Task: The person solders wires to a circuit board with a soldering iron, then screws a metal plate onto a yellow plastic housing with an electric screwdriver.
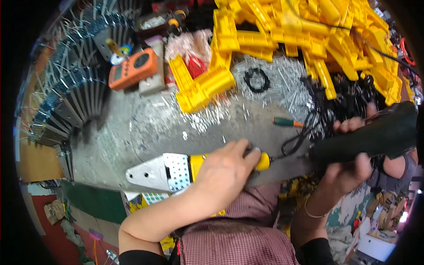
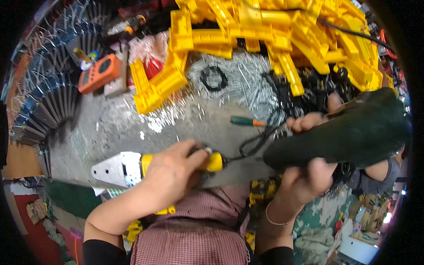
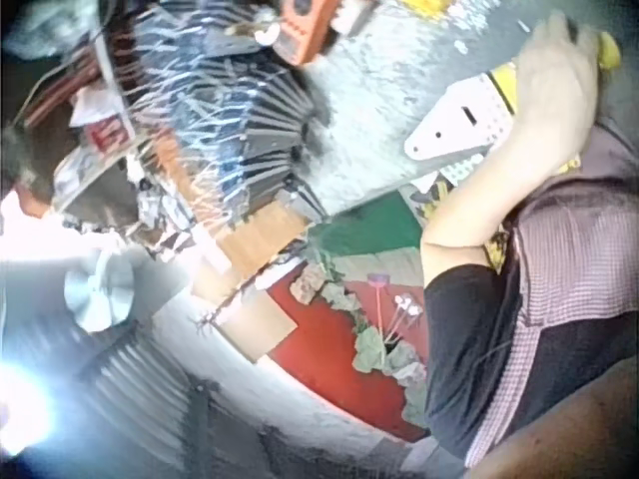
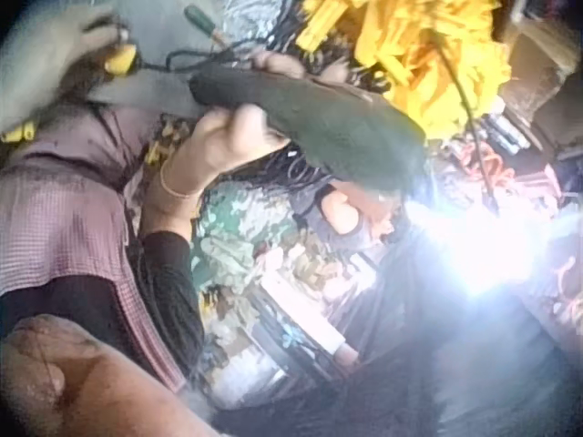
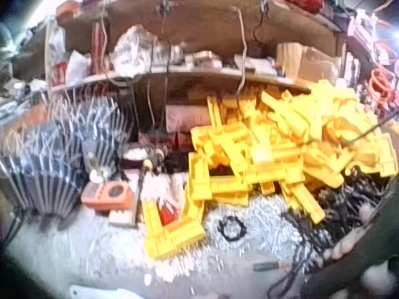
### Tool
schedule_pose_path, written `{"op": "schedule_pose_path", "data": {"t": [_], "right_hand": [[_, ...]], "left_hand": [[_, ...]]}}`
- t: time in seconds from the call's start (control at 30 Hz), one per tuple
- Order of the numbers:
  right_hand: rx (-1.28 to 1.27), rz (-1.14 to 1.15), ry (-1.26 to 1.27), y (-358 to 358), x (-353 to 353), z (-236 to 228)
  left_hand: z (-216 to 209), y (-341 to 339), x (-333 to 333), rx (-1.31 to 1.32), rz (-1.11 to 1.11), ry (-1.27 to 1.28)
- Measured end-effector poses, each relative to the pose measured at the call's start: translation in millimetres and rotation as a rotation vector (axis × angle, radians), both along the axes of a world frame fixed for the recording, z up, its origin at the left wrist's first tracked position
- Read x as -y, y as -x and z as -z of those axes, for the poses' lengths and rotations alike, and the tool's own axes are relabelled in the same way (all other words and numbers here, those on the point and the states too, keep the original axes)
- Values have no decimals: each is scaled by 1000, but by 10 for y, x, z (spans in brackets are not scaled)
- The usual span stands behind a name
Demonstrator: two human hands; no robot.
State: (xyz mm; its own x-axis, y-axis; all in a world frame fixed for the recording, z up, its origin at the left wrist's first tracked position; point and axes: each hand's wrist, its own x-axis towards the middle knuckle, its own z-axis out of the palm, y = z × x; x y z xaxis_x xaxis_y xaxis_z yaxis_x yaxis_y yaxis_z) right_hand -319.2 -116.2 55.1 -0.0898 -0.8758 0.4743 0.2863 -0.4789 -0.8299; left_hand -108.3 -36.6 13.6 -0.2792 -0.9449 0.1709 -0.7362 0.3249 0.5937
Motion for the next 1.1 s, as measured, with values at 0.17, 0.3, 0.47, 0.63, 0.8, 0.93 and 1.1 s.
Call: {"op": "schedule_pose_path", "data": {"t": [0.17,0.3,0.47,0.63,0.8,0.93,1.1], "right_hand": [[72,-310,15,-109,-45,-130],[115,-427,9,-304,-148,-94],[-66,-431,6,-444,-183,-39],[-157,-637,-42,-574,-75,-182],[-178,-882,4,-590,76,-112],[-238,-616,-48,-661,-156,-135],[-176,-491,-87,-563,-253,-142]], "left_hand": [[-130,-21,154,10,67,-107],[-74,8,162,-56,35,-145],[-37,4,140,-94,21,-139],[-26,-11,129,-94,16,-157],[26,-2,126,-139,23,-115],[39,12,134,-120,14,-138],[22,7,127,-58,9,-134]]}}
